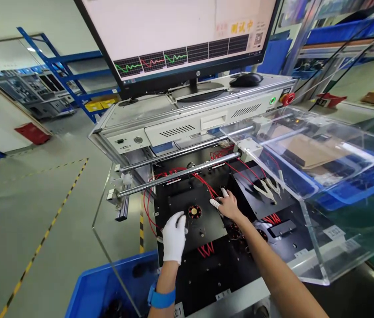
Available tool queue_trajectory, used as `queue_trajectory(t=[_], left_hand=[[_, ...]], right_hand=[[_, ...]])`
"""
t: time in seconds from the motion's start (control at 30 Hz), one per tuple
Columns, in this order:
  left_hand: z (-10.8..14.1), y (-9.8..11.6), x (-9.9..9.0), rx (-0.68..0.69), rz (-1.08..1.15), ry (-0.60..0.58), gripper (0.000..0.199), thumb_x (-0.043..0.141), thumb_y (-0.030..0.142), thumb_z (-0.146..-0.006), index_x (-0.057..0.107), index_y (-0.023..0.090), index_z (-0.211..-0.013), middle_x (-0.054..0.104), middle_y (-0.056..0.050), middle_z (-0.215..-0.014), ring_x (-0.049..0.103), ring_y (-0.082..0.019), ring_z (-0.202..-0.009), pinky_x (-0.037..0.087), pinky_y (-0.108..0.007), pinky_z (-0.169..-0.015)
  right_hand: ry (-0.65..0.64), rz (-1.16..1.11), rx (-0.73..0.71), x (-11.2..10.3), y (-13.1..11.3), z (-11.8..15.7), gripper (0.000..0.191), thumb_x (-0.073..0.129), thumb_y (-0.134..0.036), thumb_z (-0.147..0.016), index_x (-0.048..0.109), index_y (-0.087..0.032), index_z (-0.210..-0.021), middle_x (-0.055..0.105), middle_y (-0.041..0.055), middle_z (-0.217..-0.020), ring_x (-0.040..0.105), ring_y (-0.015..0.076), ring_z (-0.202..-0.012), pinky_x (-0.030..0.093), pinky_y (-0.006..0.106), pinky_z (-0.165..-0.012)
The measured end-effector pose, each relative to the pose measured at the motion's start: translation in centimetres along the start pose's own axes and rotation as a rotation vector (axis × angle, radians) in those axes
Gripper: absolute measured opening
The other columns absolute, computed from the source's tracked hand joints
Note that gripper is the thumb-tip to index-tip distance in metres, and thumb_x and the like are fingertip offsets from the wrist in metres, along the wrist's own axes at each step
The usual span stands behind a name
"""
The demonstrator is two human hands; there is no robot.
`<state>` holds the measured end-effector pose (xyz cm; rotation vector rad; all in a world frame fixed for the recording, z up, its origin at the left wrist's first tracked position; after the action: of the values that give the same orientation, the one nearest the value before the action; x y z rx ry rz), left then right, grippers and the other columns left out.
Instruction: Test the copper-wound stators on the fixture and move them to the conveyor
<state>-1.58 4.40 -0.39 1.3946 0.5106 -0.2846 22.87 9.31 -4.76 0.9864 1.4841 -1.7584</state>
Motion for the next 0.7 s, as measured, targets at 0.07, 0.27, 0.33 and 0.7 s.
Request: queue_trajectory(t=[0.07,0.27,0.33,0.7], left_hand=[[0.4,-0.2,-2.1,0.11,-0.067,0.114,0.036,0.042,0.039,-0.084,0.058,0.02,-0.109,0.063,-0.006,-0.096,0.062,-0.016,-0.071,0.052,-0.031,-0.066],[0.6,2.2,0.6,0.822,-0.489,-0.058,0.023,0.054,0.02,-0.079,0.065,0.029,-0.098,0.059,-0.001,-0.115,0.047,-0.023,-0.114,0.037,-0.045,-0.101],[0.6,2.7,1.5,0.969,-0.454,-0.042,0.015,0.056,0.024,-0.079,0.067,0.027,-0.089,0.064,-0.001,-0.104,0.055,-0.02,-0.102,0.046,-0.043,-0.092],[2.5,5.0,2.9,1.073,-0.46,0.038,0.009,0.058,0.022,-0.078,0.067,0.024,-0.081,0.068,0.001,-0.081,0.058,-0.019,-0.086,0.049,-0.033,-0.074]], right_hand=[[-0.011,-0.079,-0.072,-0.3,-0.4,0.2,0.035,0.053,-0.046,-0.078,0.066,-0.015,-0.087,0.041,0.0139,-0.132,0.026,0.0292,-0.126,0.024,0.041,-0.099],[0.013,-0.216,-0.107,-2.5,-2.6,1.9,0.039,0.058,-0.026,-0.07,0.054,-0.016,-0.108,0.06,0.0071,-0.096,0.056,0.0195,-0.088,0.04,0.03,-0.079],[-0.007,-0.204,-0.015,-2.8,-2.8,2.5,0.061,0.059,-0.027,-0.068,0.041,-0.017,-0.126,0.059,0.0087,-0.101,0.056,0.022,-0.089,0.039,0.032,-0.079],[-0.041,-1.016,0.25,-0.8,-5.8,2.8,0.031,0.057,-0.034,-0.068,0.053,-0.017,-0.093,0.054,-0.0029,-0.059,0.052,0.013,-0.051,0.044,0.026,-0.054]])
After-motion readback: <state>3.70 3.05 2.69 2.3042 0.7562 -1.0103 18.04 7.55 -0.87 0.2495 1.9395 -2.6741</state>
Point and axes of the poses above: each hand's wrist, its own z-axis away from the middle knuckle, its own x-axis out of the palm, y = z × x, the point moved 6 cm from there along -z, towards the middle knuckle
